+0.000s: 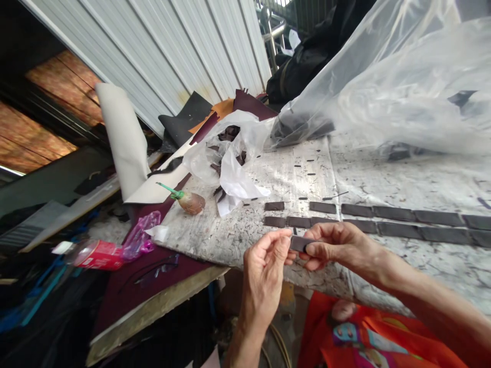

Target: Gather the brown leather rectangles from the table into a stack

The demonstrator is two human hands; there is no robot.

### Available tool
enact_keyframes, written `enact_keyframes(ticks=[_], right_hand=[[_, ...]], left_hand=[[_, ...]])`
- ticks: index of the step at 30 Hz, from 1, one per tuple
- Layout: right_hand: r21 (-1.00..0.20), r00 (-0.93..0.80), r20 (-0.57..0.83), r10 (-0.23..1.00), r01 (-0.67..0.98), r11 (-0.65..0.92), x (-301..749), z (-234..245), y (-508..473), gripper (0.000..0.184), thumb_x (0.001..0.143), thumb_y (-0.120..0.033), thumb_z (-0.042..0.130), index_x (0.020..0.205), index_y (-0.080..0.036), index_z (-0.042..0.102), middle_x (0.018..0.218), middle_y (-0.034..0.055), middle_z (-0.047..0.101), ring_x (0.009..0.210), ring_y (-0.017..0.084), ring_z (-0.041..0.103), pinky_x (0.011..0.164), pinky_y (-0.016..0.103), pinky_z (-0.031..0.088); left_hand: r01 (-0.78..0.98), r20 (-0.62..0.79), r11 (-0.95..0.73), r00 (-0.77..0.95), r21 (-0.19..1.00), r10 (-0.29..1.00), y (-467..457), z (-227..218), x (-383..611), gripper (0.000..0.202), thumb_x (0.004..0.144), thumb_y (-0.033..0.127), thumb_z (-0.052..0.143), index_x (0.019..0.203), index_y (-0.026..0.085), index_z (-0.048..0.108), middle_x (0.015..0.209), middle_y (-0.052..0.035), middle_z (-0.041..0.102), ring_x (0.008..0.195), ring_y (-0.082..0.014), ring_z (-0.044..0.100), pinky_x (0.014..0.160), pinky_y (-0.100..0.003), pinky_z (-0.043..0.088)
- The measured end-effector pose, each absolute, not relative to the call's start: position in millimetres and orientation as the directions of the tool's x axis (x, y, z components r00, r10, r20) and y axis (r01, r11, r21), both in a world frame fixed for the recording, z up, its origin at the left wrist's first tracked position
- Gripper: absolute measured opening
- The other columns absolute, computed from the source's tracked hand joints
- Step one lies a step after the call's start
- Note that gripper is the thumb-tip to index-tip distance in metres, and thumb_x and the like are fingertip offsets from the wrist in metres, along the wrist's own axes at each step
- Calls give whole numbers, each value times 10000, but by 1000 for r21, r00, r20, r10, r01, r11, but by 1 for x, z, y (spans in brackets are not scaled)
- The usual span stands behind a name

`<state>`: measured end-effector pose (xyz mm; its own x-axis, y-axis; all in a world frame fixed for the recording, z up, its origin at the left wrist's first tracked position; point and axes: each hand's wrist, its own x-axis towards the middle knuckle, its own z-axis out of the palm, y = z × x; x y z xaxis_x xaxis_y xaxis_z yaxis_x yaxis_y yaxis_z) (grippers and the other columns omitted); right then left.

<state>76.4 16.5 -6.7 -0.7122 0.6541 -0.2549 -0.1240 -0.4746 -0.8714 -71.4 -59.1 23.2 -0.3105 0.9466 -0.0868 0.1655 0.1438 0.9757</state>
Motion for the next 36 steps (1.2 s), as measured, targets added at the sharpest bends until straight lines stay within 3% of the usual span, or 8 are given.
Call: enact_keyframes(ticks=[7, 13, 19, 23, 26, 28, 31, 36], right_hand=[[-875, -737, -273, 618, -77, -478, 81, -13, 14, 235, 706, -374, 753, 785, -164, 684, 719, 4, 718, 642, 107, 658, 575, 180, 475], [-819, -735, -319, 598, -104, -564, 81, -17, 16, 312, 693, -413, 759, 828, -150, 658, 688, 31, 720, 577, 114, 644, 480, 169, 441], [-777, -661, -251, 707, -298, -555, 69, -21, 19, 348, 619, -377, 818, 764, -167, 581, 637, 2, 695, 588, 140, 682, 600, 235, 523], [-792, -618, -177, 766, -374, -484, 62, -18, 14, 350, 640, -396, 797, 757, -184, 544, 624, -24, 666, 566, 128, 661, 587, 243, 522], [-929, -623, -148, 768, -179, -323, 73, -7, 19, 278, 752, -443, 689, 797, -196, 570, 654, -13, 659, 607, 146, 654, 579, 251, 500], [-990, -556, -99, 825, 137, -27, 86, -1, 30, 240, 836, -435, 583, 840, -198, 620, 662, 7, 650, 598, 164, 632, 556, 267, 469], [-684, -403, 114, 908, 631, 366, 102, 1, 53, 212, 896, -333, 486, 955, -208, 647, 892, 69, 668, 675, 203, 624, 579, 310, 438], [-222, -535, 187, 824, 794, 566, 96, -7, 68, 227, 916, -265, 459, 1033, -196, 642, 932, 100, 639, 848, 262, 596, 659, 333, 450]], left_hand=[[141, -139, 184, -281, 973, 950, -60, 14, -67, 152, 799, 326, 649, 837, 184, 687, 697, -19, 701, 652, -157, 647, 623, -230, 496], [172, -128, 197, -346, 965, 930, -55, 16, -71, 291, 844, 400, 571, 917, 156, 712, 666, -42, 697, 616, -159, 631, 602, -236, 486], [-169, -200, 151, -326, 974, 924, -52, 12, -59, 499, 727, 427, 704, 1147, 168, 632, 1001, -105, 713, 919, -230, 658, 822, -293, 493], [-288, -230, 138, -314, 948, 921, -49, 0, -52, 348, 755, 338, 702, 1064, 181, 673, 1034, -102, 712, 977, -238, 650, 831, -299, 503], [-362, -243, 98, -378, 927, 894, -45, -6, -53, 206, 784, 334, 672, 916, 184, 722, 966, -82, 730, 935, -231, 665, 808, -303, 520], [-436, -226, 16, -435, 900, 871, -42, -4, -55, 172, 777, 330, 677, 850, 182, 728, 899, -69, 739, 888, -225, 680, 802, -320, 535], [-527, -228, -39, -431, 849, 873, -39, 0, -57, 143, 756, 314, 697, 790, 177, 720, 781, -52, 736, 760, -212, 699, 716, -330, 565], [-572, -279, -14, -422, 820, 862, -37, -4, -58, 113, 719, 283, 730, 764, 181, 710, 734, -39, 733, 712, -203, 699, 664, -309, 567]])
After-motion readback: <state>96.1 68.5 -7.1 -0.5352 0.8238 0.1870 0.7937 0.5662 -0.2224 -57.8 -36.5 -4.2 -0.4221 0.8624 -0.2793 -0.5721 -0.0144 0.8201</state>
